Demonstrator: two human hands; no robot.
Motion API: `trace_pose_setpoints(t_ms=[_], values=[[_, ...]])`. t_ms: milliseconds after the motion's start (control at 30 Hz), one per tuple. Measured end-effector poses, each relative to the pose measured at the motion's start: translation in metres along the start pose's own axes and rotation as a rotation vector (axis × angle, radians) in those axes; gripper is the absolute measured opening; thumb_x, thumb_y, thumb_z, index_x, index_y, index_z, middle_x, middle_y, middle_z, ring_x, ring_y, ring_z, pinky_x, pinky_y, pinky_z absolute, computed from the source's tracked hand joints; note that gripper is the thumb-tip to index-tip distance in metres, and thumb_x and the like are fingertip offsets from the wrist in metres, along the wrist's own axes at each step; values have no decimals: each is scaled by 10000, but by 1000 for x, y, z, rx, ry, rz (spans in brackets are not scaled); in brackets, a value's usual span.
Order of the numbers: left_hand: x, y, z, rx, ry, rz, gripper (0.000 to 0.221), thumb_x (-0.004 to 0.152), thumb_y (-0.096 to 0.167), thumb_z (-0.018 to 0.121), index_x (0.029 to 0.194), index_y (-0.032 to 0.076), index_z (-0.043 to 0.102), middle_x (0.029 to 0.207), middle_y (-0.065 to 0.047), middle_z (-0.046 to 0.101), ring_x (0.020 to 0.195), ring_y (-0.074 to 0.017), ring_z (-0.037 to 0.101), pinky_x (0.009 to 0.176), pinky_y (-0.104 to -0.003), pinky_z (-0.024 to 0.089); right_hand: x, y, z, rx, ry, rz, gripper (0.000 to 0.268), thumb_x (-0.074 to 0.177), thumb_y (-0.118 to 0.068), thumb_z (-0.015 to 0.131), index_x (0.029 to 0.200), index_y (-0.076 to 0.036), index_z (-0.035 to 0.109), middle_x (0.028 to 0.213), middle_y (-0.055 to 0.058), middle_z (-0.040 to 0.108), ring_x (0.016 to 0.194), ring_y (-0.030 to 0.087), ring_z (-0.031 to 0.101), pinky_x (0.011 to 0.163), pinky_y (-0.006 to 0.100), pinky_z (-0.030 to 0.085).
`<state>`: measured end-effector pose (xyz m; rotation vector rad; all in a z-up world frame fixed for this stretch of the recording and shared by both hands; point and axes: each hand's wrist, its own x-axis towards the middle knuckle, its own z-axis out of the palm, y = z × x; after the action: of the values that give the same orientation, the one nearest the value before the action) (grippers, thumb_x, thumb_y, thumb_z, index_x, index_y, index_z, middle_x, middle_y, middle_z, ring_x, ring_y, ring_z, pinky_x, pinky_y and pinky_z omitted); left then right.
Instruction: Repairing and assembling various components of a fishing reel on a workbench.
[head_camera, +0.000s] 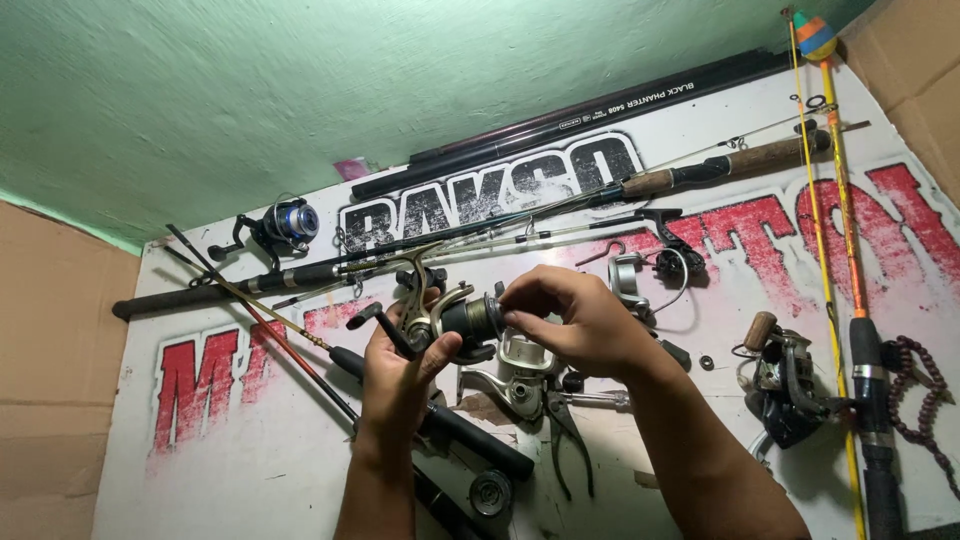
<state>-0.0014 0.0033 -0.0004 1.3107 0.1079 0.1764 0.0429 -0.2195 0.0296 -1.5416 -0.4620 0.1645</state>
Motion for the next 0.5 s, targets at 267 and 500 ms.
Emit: trace_pose_setpoints(t_ms=[267,500], values=[[-4,-3,1,-93,-19,-25,670,720,5,849,1319,-94,566,1147,-250,712,1069,-310,701,939,-463,588,0,-2,-2,-79,-17,-99,136,872,2,707,991,-48,750,879,96,713,720,179,641,712,362,581],[-4,-1,-3,-42,-31,27,717,691,33,880,1325,-71,561,1167,-253,685,1081,-314,692,945,-465,594,-4,-4,0,53,-15,22,162,874,9,703,1025,-4,761,803,107,749,727,155,626,684,343,581]])
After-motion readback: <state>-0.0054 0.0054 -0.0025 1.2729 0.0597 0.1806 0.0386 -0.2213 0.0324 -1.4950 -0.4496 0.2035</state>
